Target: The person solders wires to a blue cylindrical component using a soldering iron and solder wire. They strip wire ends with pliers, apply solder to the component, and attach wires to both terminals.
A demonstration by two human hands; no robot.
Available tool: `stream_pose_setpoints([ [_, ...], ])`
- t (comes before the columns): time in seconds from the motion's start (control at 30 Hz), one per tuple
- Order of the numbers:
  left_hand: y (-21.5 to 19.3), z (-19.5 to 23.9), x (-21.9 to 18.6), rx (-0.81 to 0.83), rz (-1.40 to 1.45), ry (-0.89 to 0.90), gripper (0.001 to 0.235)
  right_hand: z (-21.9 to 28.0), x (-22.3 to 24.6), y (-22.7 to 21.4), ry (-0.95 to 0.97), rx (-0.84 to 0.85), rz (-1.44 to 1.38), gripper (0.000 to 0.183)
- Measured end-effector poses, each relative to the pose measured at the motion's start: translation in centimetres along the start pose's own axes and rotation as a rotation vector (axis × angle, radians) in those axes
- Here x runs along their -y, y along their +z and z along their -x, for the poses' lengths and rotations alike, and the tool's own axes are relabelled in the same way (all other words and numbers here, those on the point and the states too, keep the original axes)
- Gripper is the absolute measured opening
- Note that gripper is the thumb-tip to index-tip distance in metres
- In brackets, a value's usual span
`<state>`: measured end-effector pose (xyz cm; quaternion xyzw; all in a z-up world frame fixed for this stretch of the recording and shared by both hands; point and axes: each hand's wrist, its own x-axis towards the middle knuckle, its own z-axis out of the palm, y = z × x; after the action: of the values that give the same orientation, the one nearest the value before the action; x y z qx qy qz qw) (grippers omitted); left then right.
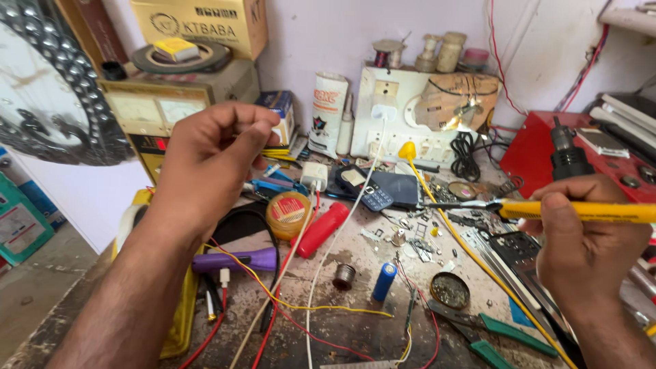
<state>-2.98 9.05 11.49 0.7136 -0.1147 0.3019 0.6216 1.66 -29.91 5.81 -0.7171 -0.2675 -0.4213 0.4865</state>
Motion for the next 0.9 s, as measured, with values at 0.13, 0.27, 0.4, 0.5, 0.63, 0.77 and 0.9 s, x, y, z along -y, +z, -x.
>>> stream_pose_setpoints([
  [0.13,-0.9,-1.7,-0.6,0.041,-0.082,-0.022,0.015,-0.1,-0.1,-0.3,0.0,0.01,0.001,0.026],
  [0.27,-0.9,-0.3,-0.3,0.052,-0.065,-0.039,0.014,0.0,-1.1,-0.8,0.005,-0.023,-0.006,0.022],
  [0.4,-0.2,4.9,0.9,0.172,-0.032,-0.045,0.013,-0.6,-2.4,-2.6,0.063,-0.164,-0.048,0.021],
  [0.5,0.8,8.8,2.7,0.221,0.062,-0.193,0.012,-1.6,-3.2,-4.2,0.16,-0.258,0.018,0.021],
  [0.63,1.4,10.5,4.9,0.199,0.151,-0.3,0.015,-3.2,-4.3,-5.9,0.007,-0.29,0.052,0.015],
  [0.77,0.1,12.0,6.0,0.047,0.138,-0.297,0.018,-3.2,-4.7,-5.3,-0.071,-0.212,0.429,0.015],
  [0.9,-2.4,14.5,6.0,0.022,0.152,-0.215,0.018,-3.4,-4.8,-4.7,-0.054,-0.126,0.566,0.023],
])
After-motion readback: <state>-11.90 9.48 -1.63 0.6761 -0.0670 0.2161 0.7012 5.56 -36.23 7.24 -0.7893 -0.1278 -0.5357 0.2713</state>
